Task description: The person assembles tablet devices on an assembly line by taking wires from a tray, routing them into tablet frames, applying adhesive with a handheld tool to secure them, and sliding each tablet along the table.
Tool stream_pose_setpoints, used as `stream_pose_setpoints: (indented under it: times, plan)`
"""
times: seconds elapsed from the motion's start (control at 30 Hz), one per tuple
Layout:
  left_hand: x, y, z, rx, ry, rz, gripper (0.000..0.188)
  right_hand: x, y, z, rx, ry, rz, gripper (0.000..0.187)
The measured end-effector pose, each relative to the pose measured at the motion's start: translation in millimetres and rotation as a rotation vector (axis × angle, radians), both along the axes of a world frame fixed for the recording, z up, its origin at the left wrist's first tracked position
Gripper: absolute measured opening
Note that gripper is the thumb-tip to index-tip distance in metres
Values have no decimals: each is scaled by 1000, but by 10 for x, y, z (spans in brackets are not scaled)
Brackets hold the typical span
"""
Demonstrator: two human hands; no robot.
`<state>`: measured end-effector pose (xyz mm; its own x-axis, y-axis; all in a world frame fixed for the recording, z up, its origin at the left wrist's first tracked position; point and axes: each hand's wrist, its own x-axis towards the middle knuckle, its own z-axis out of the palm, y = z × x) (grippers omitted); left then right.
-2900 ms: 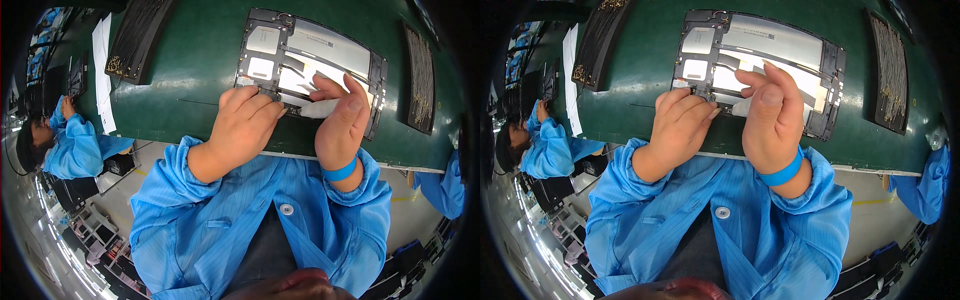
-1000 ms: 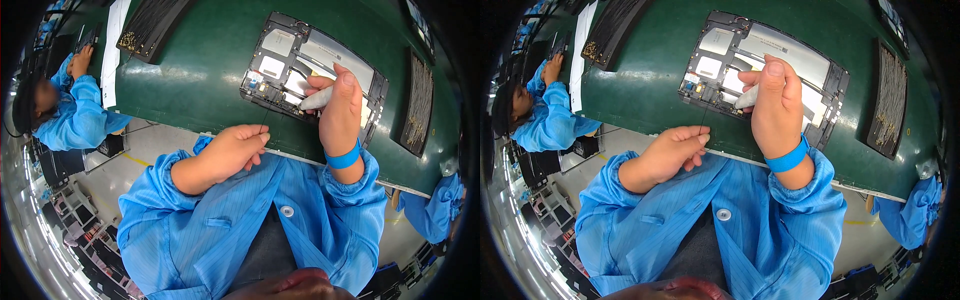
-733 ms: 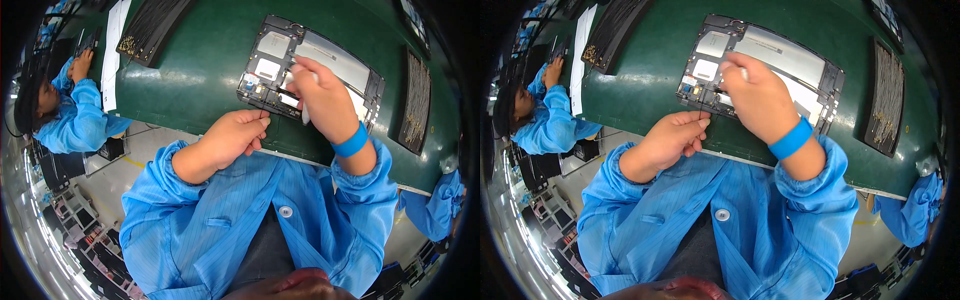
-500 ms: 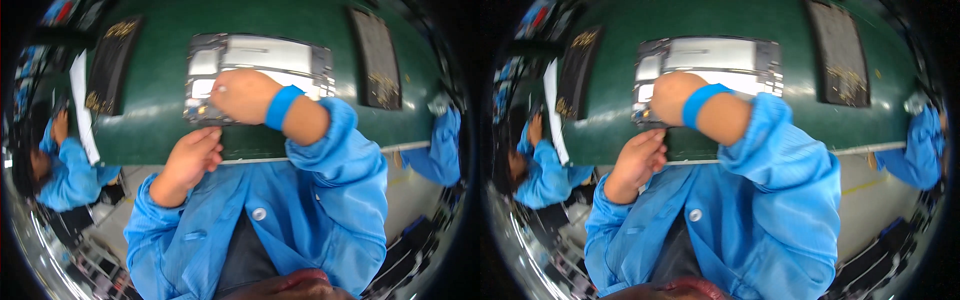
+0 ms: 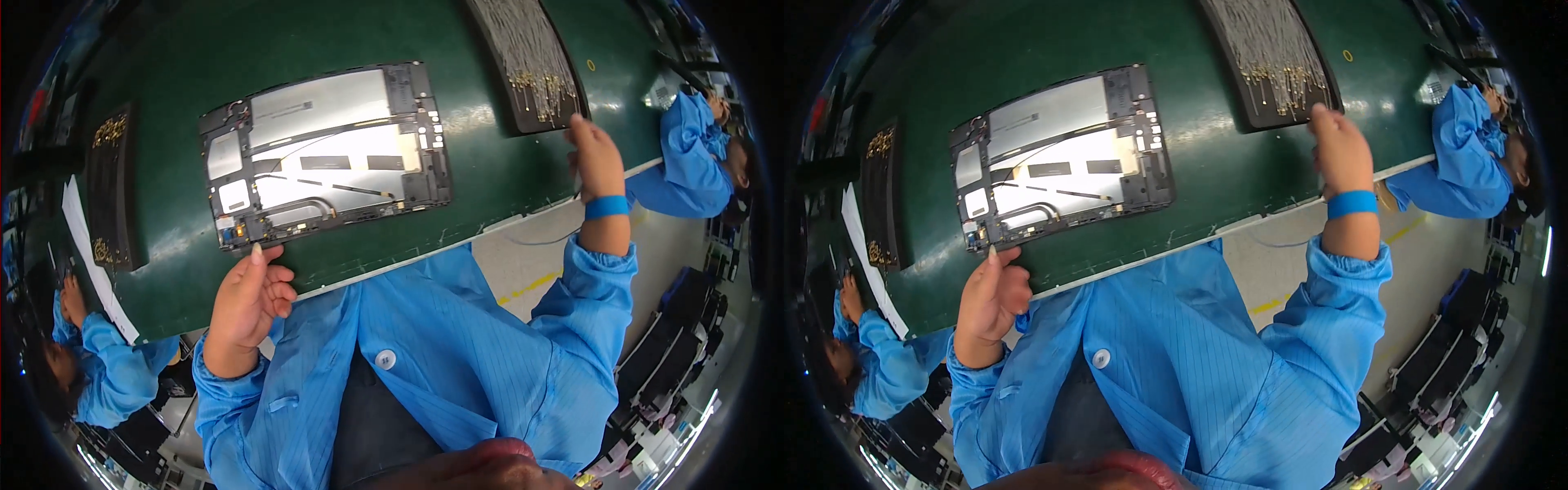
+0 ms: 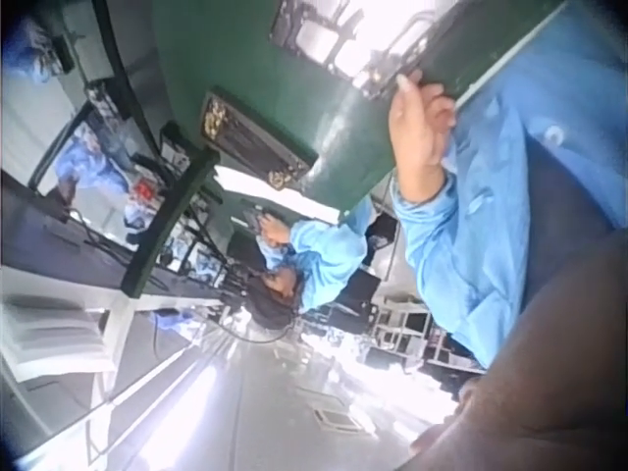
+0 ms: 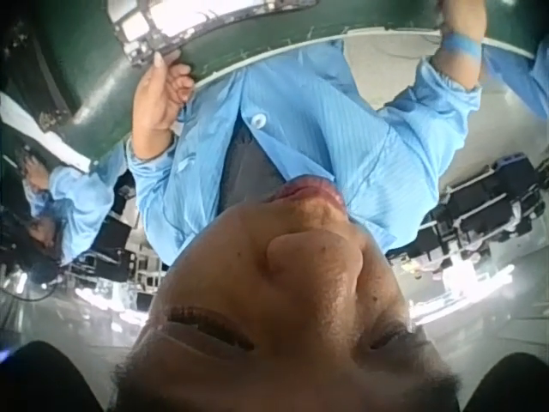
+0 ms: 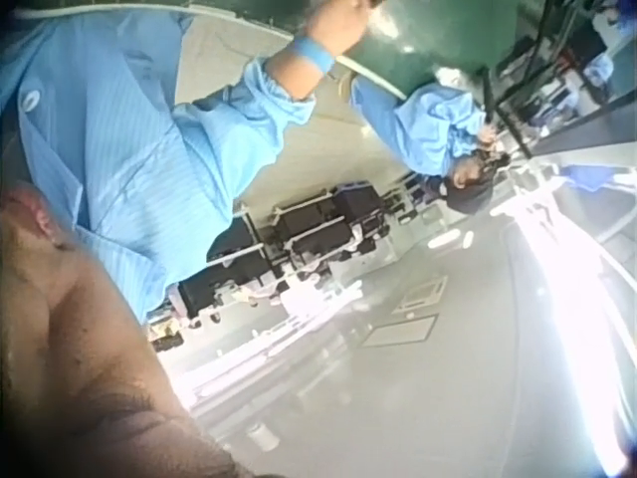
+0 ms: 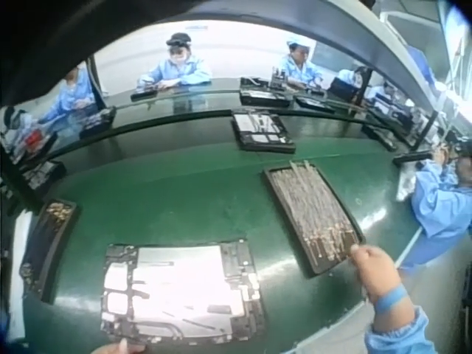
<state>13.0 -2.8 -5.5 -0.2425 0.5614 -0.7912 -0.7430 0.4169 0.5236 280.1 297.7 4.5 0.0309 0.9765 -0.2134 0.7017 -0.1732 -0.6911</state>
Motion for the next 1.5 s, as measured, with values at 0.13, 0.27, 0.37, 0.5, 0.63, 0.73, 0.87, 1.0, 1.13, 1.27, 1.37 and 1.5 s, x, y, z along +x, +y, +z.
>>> stream_pose_setpoints:
  times: [0.13,0.27,0.37,0.5,0.63,0.73,0.87,1.0,1.13,1.27,1.37,1.5]
  plan:
    - [1,34,-17,-36,21,5,34,-34,-150,-36,-345,196,-76,48]
    - [21,54,-19,-29,27,2,34,26,-46,-95,-458,317,-85,37]
    - [33,45,-6,-35,40,0,32,124,-48,-108,-502,463,-121,30]
    - [114,22,35,-51,219,-149,32,106,-231,13,-385,658,-140,24]
    - [309,32,123,150,677,-394,30,-168,-675,347,-251,592,189,21]
    - [302,252,186,608,1233,-669,36,-372,-1016,407,-360,597,557,14]
    - [418,376,231,769,1321,-720,33,-696,-1169,276,-631,540,1093,12]
    - [467,372,85,768,1366,-708,27,-750,-1276,85,-843,568,1054,12]
    - [427,515,3,563,1620,-634,24,-783,-1304,-51,-777,979,388,19]
    - [433,647,-126,419,1836,-616,22,-982,-1300,55,-390,989,124,33]
    - [425,682,-124,426,1832,-626,21,-1042,-1335,-68,-184,992,204,40]
    - [422,695,-146,427,1847,-616,14,-1119,-1356,-143,65,942,280,38]
